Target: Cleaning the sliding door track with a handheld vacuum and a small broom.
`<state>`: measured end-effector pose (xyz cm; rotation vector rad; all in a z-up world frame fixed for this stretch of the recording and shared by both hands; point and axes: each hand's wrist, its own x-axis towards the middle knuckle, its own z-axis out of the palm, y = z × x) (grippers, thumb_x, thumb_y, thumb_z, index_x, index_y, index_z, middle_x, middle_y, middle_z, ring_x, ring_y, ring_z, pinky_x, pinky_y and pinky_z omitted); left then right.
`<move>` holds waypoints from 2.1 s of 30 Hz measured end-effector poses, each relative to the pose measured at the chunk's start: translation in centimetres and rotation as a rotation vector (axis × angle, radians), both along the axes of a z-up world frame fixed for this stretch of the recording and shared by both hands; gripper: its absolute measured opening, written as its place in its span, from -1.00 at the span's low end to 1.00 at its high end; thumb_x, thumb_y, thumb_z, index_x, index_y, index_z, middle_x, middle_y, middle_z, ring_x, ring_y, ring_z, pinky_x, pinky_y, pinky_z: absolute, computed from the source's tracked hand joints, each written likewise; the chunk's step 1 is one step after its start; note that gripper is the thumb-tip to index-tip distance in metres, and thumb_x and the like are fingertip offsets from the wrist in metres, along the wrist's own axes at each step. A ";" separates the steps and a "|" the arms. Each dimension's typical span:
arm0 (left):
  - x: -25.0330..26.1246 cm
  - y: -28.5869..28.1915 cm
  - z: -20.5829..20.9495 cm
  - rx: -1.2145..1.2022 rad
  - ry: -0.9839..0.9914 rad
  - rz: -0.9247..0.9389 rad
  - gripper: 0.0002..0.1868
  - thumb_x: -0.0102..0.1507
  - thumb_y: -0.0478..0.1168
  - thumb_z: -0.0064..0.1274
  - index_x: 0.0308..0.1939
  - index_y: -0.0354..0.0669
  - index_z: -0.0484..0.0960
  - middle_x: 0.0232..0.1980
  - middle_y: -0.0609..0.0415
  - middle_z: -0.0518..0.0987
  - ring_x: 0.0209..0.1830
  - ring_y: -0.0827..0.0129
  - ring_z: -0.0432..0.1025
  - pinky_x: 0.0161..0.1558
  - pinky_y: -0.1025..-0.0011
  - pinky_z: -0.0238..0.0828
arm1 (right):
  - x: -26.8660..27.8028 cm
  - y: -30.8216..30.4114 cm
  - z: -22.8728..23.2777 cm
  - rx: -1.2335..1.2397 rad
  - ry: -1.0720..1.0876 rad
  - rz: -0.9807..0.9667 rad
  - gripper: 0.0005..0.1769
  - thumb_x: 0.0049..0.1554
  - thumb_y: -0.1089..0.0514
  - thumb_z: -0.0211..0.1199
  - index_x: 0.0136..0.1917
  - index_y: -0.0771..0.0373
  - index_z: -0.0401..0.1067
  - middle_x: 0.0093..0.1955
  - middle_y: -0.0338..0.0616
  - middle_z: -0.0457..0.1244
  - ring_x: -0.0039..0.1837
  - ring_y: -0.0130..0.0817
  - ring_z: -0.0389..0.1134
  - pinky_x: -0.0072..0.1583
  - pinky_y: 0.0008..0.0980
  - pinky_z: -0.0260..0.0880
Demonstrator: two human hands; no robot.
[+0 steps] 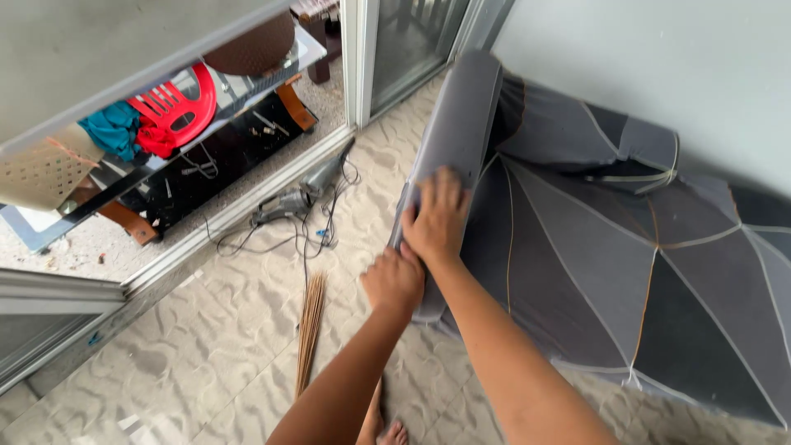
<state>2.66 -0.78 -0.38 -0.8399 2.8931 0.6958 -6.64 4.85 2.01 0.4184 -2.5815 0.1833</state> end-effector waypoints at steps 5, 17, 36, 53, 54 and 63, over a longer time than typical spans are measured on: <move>-1.5 0.6 0.4 0.121 -0.026 0.042 -0.49 0.40 0.08 -0.37 0.01 -0.26 0.52 0.09 -0.20 0.55 0.13 -0.08 0.43 0.15 -0.06 0.30 | 1.1 -0.2 -0.1 -0.443 -0.329 -0.393 0.11 -0.01 -0.36 0.32 0.51 0.35 -0.03 0.45 0.34 0.05 0.39 0.25 0.15 0.18 0.12 0.36; -6.2 -0.8 3.2 0.483 -0.157 0.113 0.02 0.27 0.52 -0.33 0.25 -0.45 0.38 0.25 -0.35 0.46 0.28 -0.14 0.39 0.27 0.05 0.30 | -1.5 0.6 -1.4 -0.757 -0.699 -0.802 0.18 -0.06 -0.68 0.14 0.28 0.46 0.17 0.26 0.36 0.20 0.28 0.22 0.31 0.21 0.02 0.41; -2.8 -3.0 2.1 0.587 -0.134 -0.005 0.01 0.27 0.54 -0.41 -0.06 -0.41 0.69 0.01 -0.40 0.64 0.09 -0.19 0.53 0.13 0.04 0.44 | 1.7 0.8 -0.7 -0.596 -0.742 -0.787 0.02 0.18 -0.62 -0.29 0.29 0.33 0.37 0.16 0.21 0.37 0.22 0.16 0.41 0.20 0.04 0.43; 36.7 9.1 -12.7 0.587 -0.187 0.176 -0.06 0.27 0.46 -0.29 0.09 -0.49 0.49 0.00 -0.55 0.56 0.08 -0.33 0.47 0.09 -0.07 0.38 | 23.4 13.3 0.6 -0.822 -1.491 -0.490 -0.12 0.06 -0.62 0.00 0.03 0.26 0.44 -0.20 -0.06 0.28 -0.17 -0.10 0.31 -0.13 -0.03 0.20; 40.2 10.8 -13.9 0.583 -0.161 0.141 -0.10 0.27 0.42 -0.28 0.09 -0.48 0.49 0.01 -0.54 0.56 0.07 -0.33 0.47 0.08 -0.07 0.38 | 22.2 14.1 -0.4 -0.816 -1.508 -0.538 -0.06 0.15 -0.63 -0.09 -0.06 0.37 0.40 -0.26 -0.05 0.20 -0.18 -0.12 0.27 -0.10 -0.06 0.21; 25.4 4.1 -31.0 0.511 0.028 -0.138 -0.40 0.24 0.06 -0.15 0.09 -0.44 0.46 0.05 -0.46 0.53 0.03 -0.32 0.44 0.03 -0.05 0.37 | 13.8 4.4 -1.5 -0.269 -0.446 -0.243 -0.28 0.08 -0.29 0.28 0.33 0.20 0.40 0.32 0.19 0.19 0.27 0.25 0.22 0.16 0.12 0.31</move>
